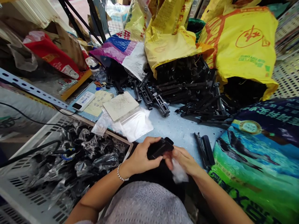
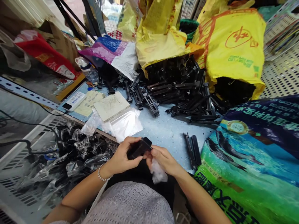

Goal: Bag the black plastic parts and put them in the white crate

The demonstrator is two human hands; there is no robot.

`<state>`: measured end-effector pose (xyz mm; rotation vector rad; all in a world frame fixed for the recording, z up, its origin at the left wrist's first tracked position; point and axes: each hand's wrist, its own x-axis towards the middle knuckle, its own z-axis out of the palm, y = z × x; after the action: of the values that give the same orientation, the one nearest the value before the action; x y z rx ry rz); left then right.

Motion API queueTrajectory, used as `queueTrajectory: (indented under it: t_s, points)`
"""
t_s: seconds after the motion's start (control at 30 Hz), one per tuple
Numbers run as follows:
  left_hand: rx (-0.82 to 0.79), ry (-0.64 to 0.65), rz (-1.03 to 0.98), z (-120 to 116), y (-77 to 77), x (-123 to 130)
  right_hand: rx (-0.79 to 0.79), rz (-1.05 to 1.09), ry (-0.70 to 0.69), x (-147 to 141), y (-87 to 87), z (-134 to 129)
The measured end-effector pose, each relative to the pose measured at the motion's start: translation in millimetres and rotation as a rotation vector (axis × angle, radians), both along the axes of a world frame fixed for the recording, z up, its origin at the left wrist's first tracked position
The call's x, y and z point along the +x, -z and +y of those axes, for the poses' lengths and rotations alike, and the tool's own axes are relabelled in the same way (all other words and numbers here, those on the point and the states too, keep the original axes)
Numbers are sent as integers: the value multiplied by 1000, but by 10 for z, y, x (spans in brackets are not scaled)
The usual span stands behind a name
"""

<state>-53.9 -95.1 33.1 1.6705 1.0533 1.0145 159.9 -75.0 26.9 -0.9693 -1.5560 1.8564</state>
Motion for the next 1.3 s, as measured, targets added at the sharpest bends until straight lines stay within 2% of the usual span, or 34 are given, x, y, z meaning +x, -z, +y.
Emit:
queueTrajectory:
  t_s: [0.07,0.1,0.17,0.23,0.3,0.47,0.57,0.67,0.8,0.9,0.93,1.07,1.1,1.13,1.17,1.2,1.3]
  points:
    - [96,28,16,-4,-8,1,-377,244,-21,-50,75,-82]
    - [143,54,27,-3,-16,1,-503,339,-15,-73,119,-117]
    - [221,99,32,2,-35,2,-633,466,-10,-102,194,-169]
    - [266,118,14,5,-52,3,-639,516,9,-104,218,-194]
    - [288,111,7,4,-61,3,-565,477,69,-79,171,-196]
    - [290,128,11,8,-72,1,-307,189,222,12,-106,-194]
    - [336,127,-43,23,-73,15,-389,215,156,-2,-145,-222]
    - [379,82,-54,36,-58,39,-551,337,65,-61,-56,-240]
    - [365,90,-65,32,-46,57,-571,431,21,-85,49,-233]
    - [347,103,-82,16,-71,37,-370,323,10,-30,15,-213]
    - [326,101,-69,11,-86,19,-227,227,16,-8,-21,-200]
    - [165,108,93,5,-146,-88,543,-353,81,41,-196,-119]
    - [142,110,131,4,-152,-113,661,-448,103,39,-218,-100]
    - [139,109,153,3,-154,-131,690,-483,102,30,-222,-86]
    - [156,101,156,0,-149,-142,620,-448,79,16,-205,-80]
    - [182,89,147,-5,-140,-145,469,-349,40,-2,-168,-82]
    - [242,63,115,-26,-101,-122,-192,104,-71,-76,8,-130]
